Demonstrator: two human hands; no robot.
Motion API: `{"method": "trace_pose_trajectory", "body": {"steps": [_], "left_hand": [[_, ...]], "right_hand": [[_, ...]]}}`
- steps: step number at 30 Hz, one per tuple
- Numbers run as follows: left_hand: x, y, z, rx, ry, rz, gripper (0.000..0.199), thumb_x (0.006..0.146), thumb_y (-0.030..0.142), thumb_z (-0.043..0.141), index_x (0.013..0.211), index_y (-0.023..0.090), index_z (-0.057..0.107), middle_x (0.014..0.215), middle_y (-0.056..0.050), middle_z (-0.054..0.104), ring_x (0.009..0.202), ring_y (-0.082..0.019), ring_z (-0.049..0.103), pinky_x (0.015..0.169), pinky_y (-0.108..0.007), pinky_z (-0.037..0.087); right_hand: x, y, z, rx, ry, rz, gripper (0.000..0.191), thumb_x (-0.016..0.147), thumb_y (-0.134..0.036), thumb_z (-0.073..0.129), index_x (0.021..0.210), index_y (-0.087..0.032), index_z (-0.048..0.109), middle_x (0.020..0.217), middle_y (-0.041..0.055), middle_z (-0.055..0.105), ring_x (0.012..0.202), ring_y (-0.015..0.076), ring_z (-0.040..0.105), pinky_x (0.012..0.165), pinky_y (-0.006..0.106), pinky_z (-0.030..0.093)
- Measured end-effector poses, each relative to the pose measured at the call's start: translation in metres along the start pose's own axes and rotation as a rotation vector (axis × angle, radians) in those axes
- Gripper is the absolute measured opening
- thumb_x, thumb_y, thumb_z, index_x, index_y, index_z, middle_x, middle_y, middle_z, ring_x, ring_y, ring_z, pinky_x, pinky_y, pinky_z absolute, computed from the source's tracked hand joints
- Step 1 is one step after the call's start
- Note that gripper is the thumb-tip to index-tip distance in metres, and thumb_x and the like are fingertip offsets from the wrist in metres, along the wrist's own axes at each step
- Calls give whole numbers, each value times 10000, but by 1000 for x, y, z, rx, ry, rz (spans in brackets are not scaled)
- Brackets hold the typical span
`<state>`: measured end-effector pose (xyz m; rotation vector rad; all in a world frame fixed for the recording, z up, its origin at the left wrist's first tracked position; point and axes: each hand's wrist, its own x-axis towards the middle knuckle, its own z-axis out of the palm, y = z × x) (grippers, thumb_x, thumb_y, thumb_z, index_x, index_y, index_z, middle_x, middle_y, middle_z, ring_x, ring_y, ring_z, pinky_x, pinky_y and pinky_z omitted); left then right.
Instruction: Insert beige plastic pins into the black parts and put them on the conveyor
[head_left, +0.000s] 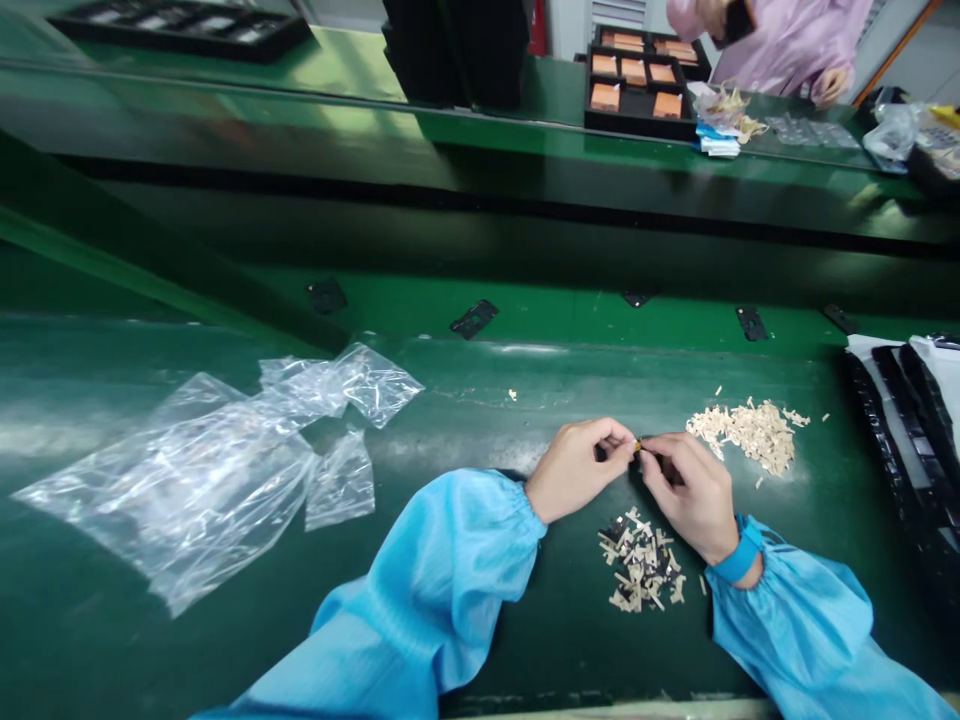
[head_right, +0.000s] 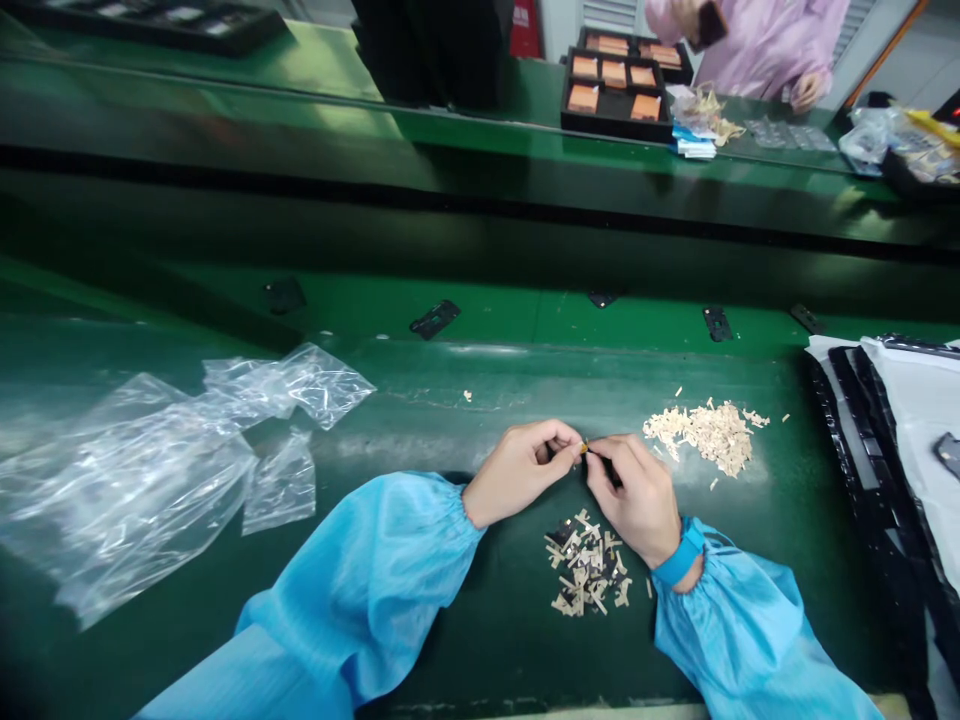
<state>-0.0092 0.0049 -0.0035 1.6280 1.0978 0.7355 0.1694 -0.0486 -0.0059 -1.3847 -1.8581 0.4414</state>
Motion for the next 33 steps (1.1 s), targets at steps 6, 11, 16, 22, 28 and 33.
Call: {"method": "trace_pose_trajectory", "body": {"steps": [6, 11, 16, 22, 28, 33], "left_hand": [[-3, -1, 3, -9, 6, 33, 105, 846, 192, 618, 781, 191, 700, 697, 18, 698, 611, -111, 588, 620, -224, 485], [-2, -5, 1, 90, 15, 140, 123, 869, 182, 608, 782, 194, 694, 705, 4, 688, 627, -117, 597, 623, -226, 475], [-1, -9, -16, 361, -14, 460, 171, 947, 254, 587, 917, 244, 755, 889, -56, 776, 823, -179, 675, 788, -297, 511], [-6, -13, -34, 447, -126, 699, 224, 971, 237, 555, 984, 304, 768, 971, -56, 800, 851, -200, 717, 724, -315, 532], [-2, -11, -34, 654, 167, 1182, 191, 995, 179, 531, 997, 226, 716, 858, -14, 795, 752, -143, 699, 646, -266, 535], [1, -5, -31, 654, 244, 1285, 96, 968, 163, 598, 971, 164, 694, 826, -14, 779, 734, -126, 676, 614, -252, 520]], "right_hand": [[-2, 0, 4, 7, 13, 17, 154, 932, -149, 604, 978, -258, 703, 872, 60, 722, 746, 208, 665, 673, 336, 534], [6, 1, -3, -21, 81, 113, 125, 930, -166, 580, 858, -235, 655, 739, 15, 629, 608, 166, 569, 572, 301, 460], [14, 13, -14, -71, 112, 215, 205, 949, -215, 567, 748, -228, 607, 664, -2, 551, 583, 165, 510, 554, 303, 398], [17, 5, -20, 161, -53, 222, 139, 958, -248, 552, 947, -214, 687, 930, 62, 637, 718, 174, 546, 642, 308, 434], [21, -4, -25, 718, -522, 609, 334, 886, -504, 684, 798, -188, 621, 647, -42, 530, 527, 92, 366, 497, 245, 279], [19, -2, -24, 859, -510, 722, 400, 840, -544, 744, 783, -178, 593, 561, -91, 405, 480, 62, 270, 452, 233, 162]]}}
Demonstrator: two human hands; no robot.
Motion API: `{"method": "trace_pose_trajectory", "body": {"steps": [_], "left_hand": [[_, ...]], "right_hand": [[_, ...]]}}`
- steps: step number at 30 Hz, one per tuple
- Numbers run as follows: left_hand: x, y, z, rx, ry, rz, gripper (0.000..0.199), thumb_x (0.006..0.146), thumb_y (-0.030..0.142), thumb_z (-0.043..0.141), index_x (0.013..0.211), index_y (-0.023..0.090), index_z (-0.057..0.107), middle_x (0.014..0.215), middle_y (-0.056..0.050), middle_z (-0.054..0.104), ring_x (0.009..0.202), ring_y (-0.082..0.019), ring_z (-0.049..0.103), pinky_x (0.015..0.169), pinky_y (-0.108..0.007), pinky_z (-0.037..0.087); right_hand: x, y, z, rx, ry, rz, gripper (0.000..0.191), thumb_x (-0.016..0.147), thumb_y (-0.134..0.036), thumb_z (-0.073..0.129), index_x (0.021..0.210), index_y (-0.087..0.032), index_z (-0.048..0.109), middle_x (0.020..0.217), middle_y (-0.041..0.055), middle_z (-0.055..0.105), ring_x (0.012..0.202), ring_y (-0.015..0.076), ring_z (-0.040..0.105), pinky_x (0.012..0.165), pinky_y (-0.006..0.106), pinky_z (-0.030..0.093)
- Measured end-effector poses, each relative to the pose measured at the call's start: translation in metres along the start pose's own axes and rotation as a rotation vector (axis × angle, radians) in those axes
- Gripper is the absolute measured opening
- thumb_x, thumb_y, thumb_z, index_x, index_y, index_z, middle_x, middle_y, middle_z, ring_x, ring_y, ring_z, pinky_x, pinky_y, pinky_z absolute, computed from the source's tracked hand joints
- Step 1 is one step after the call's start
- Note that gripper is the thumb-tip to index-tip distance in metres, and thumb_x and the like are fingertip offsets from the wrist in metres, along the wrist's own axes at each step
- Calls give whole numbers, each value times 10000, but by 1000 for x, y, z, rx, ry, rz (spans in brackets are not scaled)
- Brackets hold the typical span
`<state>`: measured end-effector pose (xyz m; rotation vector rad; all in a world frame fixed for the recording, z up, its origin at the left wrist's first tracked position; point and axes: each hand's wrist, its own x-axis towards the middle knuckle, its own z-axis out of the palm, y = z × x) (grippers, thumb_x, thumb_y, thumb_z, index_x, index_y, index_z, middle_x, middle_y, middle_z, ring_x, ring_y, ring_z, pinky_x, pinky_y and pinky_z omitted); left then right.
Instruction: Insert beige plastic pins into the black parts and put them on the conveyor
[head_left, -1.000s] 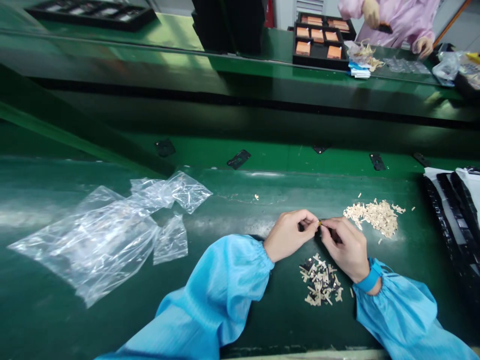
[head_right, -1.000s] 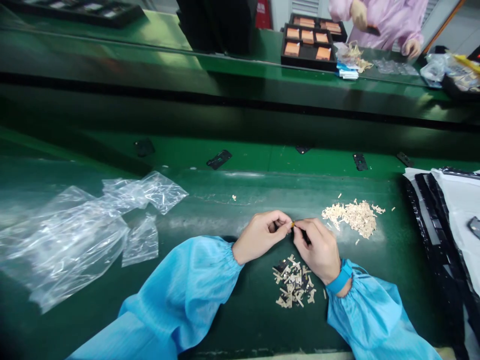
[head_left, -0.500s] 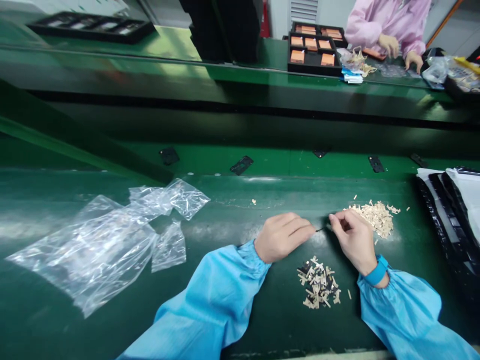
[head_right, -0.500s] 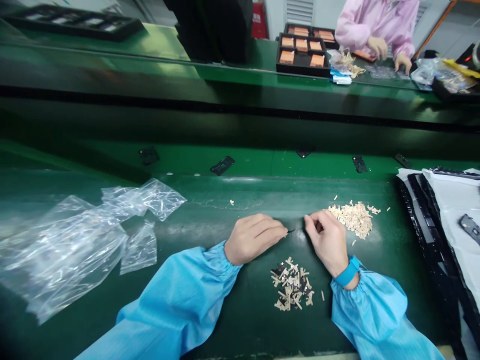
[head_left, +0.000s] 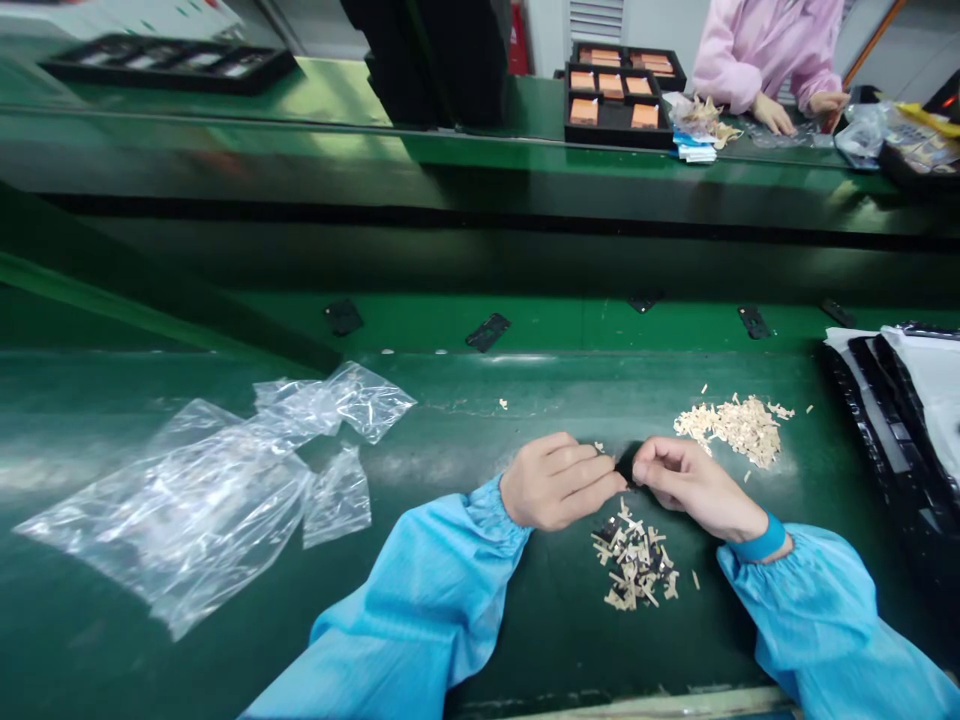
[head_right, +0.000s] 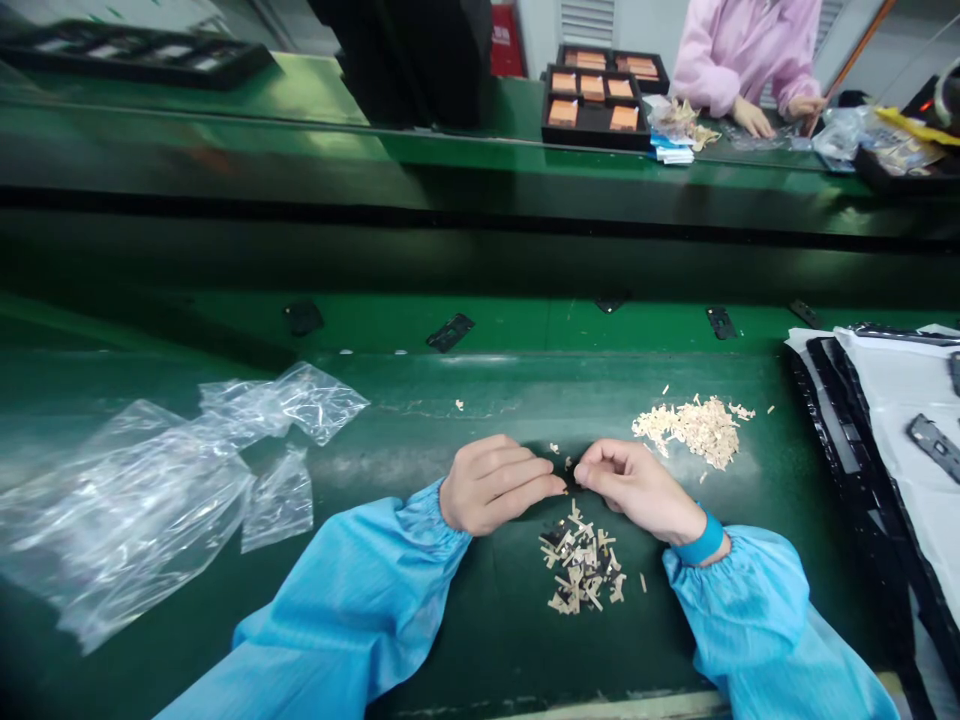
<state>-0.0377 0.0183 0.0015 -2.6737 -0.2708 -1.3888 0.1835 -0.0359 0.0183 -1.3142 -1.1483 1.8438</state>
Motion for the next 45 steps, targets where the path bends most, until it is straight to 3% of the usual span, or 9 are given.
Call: {"method": "trace_pose_trajectory", "body": {"steps": [6, 14, 18, 21, 26, 31, 35, 39, 45], "left_hand": [[-2, 1, 1, 4, 3, 17, 60, 949, 178, 636, 950, 184, 696, 834, -8, 770, 755, -127, 669, 619, -252, 522], [-4, 1, -1, -36, -51, -21, 97, 980, 186, 595, 976, 195, 692, 869, -15, 769, 787, -135, 681, 661, -258, 517], [-9, -7, 9, -24, -72, -231, 70, 978, 253, 622, 999, 222, 681, 866, -7, 757, 797, -143, 679, 715, -260, 518], [0, -29, 29, 7, -178, -479, 99, 977, 284, 618, 1017, 212, 674, 918, -37, 746, 882, -175, 677, 829, -289, 531], [53, -82, 89, 47, -584, -702, 223, 1020, 292, 520, 1190, 200, 631, 1218, -83, 698, 1141, -209, 625, 1007, -324, 497], [105, -115, 154, 123, -624, -834, 368, 974, 157, 521, 1326, 57, 558, 1361, -246, 593, 1226, -328, 584, 1005, -442, 494], [124, -132, 179, 84, -636, -939, 323, 942, 24, 441, 1187, 15, 649, 1176, -266, 682, 1156, -338, 642, 966, -456, 503], [123, -149, 167, -14, -580, -1032, 294, 887, 22, 535, 1096, 109, 722, 1063, -191, 740, 1075, -307, 697, 963, -427, 502], [75, -124, 93, -332, -474, -1081, 309, 873, 146, 591, 1160, 163, 705, 725, -8, 715, 684, -162, 708, 719, -269, 557]], "right_hand": [[-2, 3, 1, 197, -150, 80, 377, 814, -495, 792, 781, -167, 608, 568, -90, 409, 470, 52, 240, 432, 228, 137], [0, 7, 2, 237, -129, 44, 332, 771, -405, 832, 766, -151, 619, 623, -63, 505, 451, 27, 273, 422, 220, 149], [3, 9, 0, 265, -39, -32, 329, 763, -397, 839, 751, -153, 619, 567, -76, 482, 435, 29, 274, 422, 218, 162], [6, 11, 0, 327, -13, -78, 333, 754, -395, 853, 752, -155, 622, 540, -85, 465, 417, 27, 256, 413, 213, 161], [10, 18, 8, 580, -3, -229, 319, 777, -388, 849, 764, -165, 621, 632, -51, 541, 415, 12, 222, 397, 195, 166], [15, 24, 13, 711, 2, -263, 279, 781, -350, 855, 770, -163, 647, 641, -45, 553, 416, 10, 232, 399, 184, 191], [18, 24, 11, 760, 58, -270, 271, 776, -342, 858, 762, -163, 655, 635, -51, 528, 424, 15, 235, 397, 182, 195], [20, 26, 10, 763, 83, -264, 277, 750, -339, 872, 755, -162, 658, 642, -41, 558, 425, 19, 251, 400, 186, 198], [20, 26, 13, 700, 103, -243, 323, 692, -371, 895, 715, -165, 647, 612, -38, 573, 412, 22, 255, 404, 201, 180]]}}
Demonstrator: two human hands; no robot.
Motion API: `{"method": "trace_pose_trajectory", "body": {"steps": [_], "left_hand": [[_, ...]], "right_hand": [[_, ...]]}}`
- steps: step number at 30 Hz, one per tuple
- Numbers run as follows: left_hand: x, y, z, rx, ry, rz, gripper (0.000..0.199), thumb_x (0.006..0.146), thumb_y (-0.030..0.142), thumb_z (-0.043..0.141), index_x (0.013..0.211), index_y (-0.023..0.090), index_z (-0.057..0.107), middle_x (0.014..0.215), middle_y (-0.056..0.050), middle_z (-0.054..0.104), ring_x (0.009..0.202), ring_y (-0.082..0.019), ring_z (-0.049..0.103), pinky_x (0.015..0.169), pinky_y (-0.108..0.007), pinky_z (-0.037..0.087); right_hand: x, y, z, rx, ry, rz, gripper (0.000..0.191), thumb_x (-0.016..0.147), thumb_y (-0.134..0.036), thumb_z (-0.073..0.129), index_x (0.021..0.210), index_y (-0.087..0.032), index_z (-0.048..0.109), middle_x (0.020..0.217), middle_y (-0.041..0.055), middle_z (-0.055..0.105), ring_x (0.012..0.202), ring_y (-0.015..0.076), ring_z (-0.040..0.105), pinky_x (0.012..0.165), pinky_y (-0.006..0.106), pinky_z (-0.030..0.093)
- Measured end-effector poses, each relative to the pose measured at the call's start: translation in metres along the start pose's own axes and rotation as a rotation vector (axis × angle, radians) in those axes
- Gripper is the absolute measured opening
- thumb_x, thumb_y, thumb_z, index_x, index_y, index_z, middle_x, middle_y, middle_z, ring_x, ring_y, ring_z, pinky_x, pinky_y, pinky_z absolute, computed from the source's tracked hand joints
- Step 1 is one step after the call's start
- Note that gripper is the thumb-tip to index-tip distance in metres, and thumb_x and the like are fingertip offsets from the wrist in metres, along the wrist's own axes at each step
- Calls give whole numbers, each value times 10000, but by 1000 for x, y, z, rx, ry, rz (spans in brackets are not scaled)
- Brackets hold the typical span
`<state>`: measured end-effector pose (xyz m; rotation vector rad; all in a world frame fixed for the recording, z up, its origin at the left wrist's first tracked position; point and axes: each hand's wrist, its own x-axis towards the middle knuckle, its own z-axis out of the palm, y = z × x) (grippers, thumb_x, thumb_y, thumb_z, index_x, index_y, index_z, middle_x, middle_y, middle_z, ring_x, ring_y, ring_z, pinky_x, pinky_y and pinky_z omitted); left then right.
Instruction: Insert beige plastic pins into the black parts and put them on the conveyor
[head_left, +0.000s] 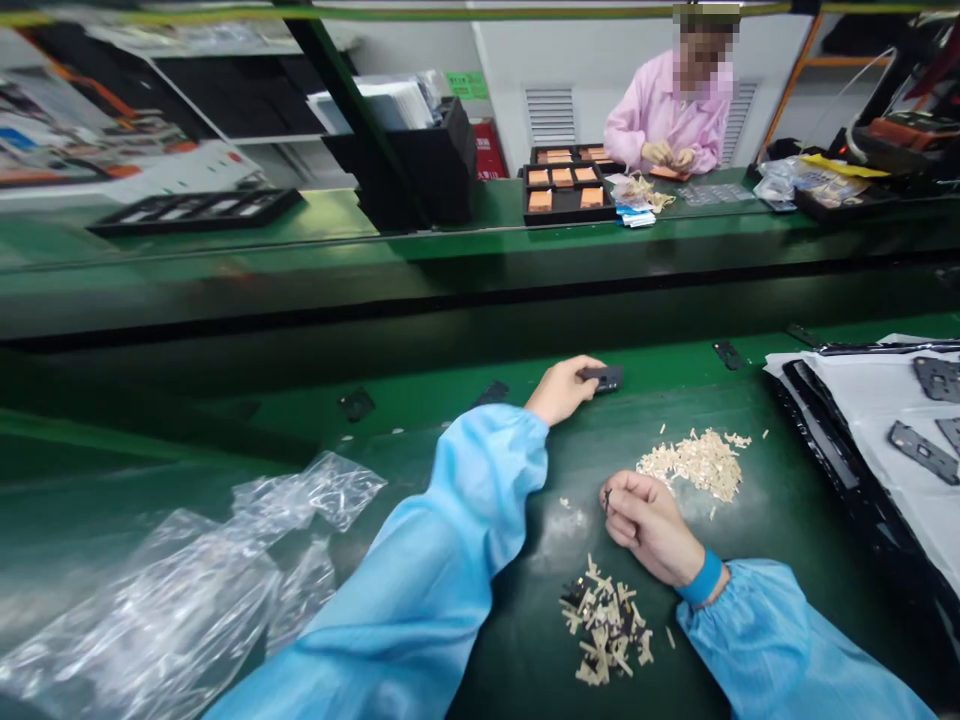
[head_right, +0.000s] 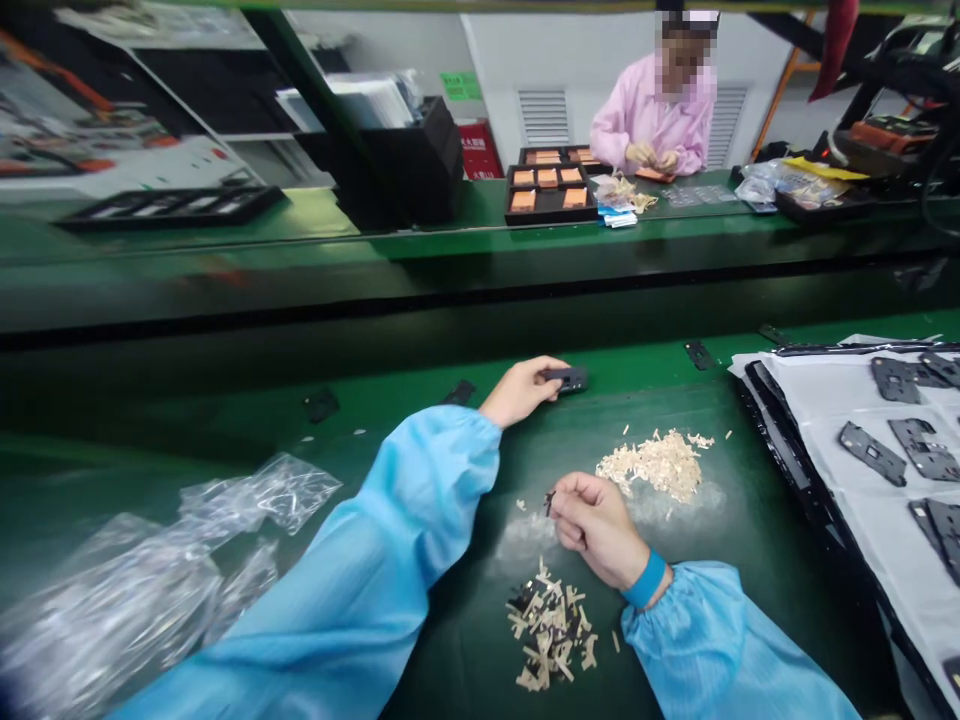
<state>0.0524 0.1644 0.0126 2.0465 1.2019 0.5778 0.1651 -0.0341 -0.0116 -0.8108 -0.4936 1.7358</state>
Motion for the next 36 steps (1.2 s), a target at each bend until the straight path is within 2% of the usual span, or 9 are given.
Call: {"method": "trace_pose_trajectory", "body": {"steps": [2, 5, 7, 10, 15, 20, 27, 36], "left_hand": [[-40, -8, -6, -117, 3, -3, 319, 846, 175, 618, 1158, 150, 679, 797, -11, 719, 685, -136, 695, 691, -254, 562], [-94, -13, -7, -569, 78, -79, 258, 755, 236, 745, 989, 151, 679, 873, -40, 720, 789, -140, 684, 742, -261, 563], [-119, -12, -3, -719, 76, -179, 262, 746, 298, 779, 929, 150, 664, 846, -35, 707, 724, -127, 655, 688, -254, 551], [-139, -9, 8, -812, 107, -263, 292, 746, 355, 798, 890, 149, 650, 788, -15, 682, 659, -109, 617, 654, -247, 531], [-144, -10, 22, -859, 150, -278, 337, 690, 345, 843, 885, 147, 652, 792, -18, 695, 737, -130, 652, 727, -270, 541], [-145, -6, 24, -806, 139, -256, 264, 744, 340, 796, 769, 156, 608, 675, 14, 652, 628, -113, 609, 630, -247, 501], [-147, 1, 23, -739, 221, -295, 212, 762, 270, 752, 702, 174, 573, 609, 31, 609, 556, -96, 549, 541, -220, 432], [-146, 3, 21, -676, 214, -315, 196, 765, 235, 739, 691, 180, 565, 613, 31, 614, 544, -99, 538, 518, -230, 410]], "right_hand": [[1, 0, 1, -46, 11, -12, 342, 686, -400, 891, 708, -172, 637, 578, -49, 544, 410, 29, 251, 405, 205, 179], [2, 1, 0, -141, 49, -46, 367, 691, -444, 880, 718, -182, 624, 518, -79, 468, 410, 39, 254, 416, 208, 192], [3, 2, -1, -218, 90, -68, 393, 693, -482, 870, 730, -192, 607, 489, -103, 403, 407, 44, 245, 421, 209, 190], [2, 3, -3, -402, 142, -90, 414, 719, -536, 832, 754, -196, 598, 492, -105, 380, 421, 55, 255, 430, 217, 184], [-4, -2, -1, -720, 166, -105, 364, 764, -510, 777, 759, -183, 617, 584, -54, 464, 500, 84, 322, 469, 231, 243], [-9, -9, 4, -926, 170, -91, 236, 783, -403, 728, 743, -190, 634, 627, -13, 538, 560, 122, 406, 515, 247, 334], [-13, -12, 11, -1055, 169, -4, 173, 768, -347, 684, 732, -186, 632, 558, -40, 482, 507, 106, 347, 485, 253, 276], [-13, -11, 17, -1124, 167, 2, 118, 753, -291, 647, 705, -186, 622, 546, -43, 471, 500, 102, 345, 479, 252, 255]]}}
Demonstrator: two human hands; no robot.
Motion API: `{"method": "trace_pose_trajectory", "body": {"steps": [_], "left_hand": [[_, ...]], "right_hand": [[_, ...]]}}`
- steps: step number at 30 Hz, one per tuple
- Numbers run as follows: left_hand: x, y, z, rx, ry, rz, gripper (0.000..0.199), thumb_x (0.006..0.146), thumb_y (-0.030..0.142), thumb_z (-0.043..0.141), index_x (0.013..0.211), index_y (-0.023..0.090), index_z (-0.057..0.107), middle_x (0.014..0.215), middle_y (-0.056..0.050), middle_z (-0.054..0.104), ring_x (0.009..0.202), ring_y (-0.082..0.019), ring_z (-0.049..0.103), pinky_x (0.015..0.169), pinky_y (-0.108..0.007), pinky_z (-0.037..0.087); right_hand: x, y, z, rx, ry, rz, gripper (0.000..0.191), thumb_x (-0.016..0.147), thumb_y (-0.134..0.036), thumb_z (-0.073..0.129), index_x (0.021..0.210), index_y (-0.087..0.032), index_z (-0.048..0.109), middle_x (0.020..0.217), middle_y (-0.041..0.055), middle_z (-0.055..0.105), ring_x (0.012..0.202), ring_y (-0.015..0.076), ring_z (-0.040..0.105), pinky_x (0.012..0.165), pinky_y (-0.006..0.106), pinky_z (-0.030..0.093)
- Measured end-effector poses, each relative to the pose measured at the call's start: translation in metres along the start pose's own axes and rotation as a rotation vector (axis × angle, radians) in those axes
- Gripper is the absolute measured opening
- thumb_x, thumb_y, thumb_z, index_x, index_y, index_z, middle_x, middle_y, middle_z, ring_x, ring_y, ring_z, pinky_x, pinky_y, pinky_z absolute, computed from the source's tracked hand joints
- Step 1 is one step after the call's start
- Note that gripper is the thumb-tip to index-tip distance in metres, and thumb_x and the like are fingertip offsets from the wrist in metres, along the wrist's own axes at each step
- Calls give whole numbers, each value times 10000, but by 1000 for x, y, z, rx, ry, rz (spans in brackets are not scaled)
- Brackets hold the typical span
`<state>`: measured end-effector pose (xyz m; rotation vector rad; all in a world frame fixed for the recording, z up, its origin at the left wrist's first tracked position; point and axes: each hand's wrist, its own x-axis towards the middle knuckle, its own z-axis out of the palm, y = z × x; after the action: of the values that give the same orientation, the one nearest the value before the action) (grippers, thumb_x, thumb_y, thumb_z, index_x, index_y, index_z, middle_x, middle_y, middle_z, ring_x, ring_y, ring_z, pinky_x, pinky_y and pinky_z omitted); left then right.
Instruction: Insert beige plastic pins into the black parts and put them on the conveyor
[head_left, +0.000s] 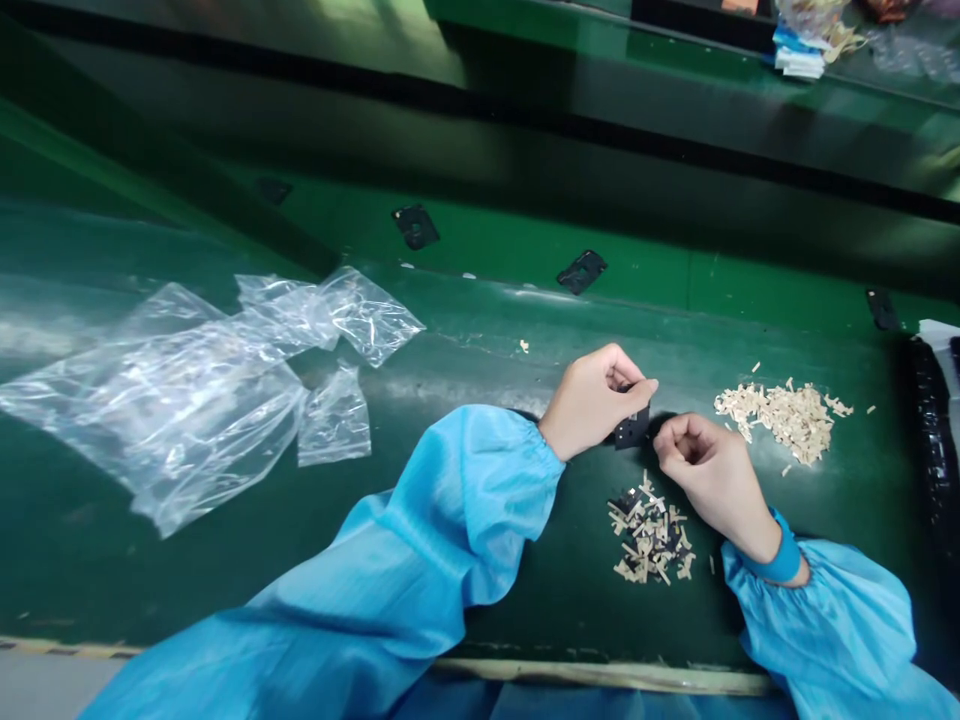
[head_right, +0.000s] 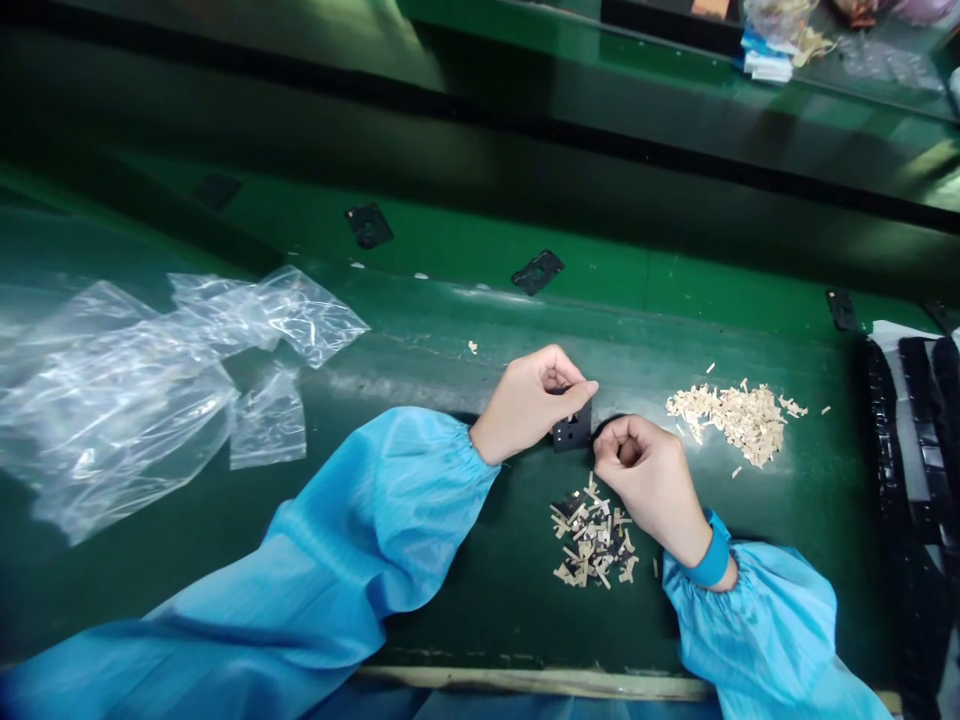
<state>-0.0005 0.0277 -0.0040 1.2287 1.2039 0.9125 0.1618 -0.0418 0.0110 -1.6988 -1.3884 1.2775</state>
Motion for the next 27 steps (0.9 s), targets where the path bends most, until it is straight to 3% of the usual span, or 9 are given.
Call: {"method": "trace_pose_trajectory", "body": {"steps": [27], "left_hand": [[-1, 2, 1, -43, -13, 12, 189, 773, 230, 744, 704, 173, 578, 629, 23, 625, 563, -99, 554, 533, -228, 430]], "right_hand": [[0, -6, -1, 13, -43, 68, 201, 748, -369, 676, 715, -177, 628, 566, -33, 466, 517, 101, 332, 483, 252, 251]]}}
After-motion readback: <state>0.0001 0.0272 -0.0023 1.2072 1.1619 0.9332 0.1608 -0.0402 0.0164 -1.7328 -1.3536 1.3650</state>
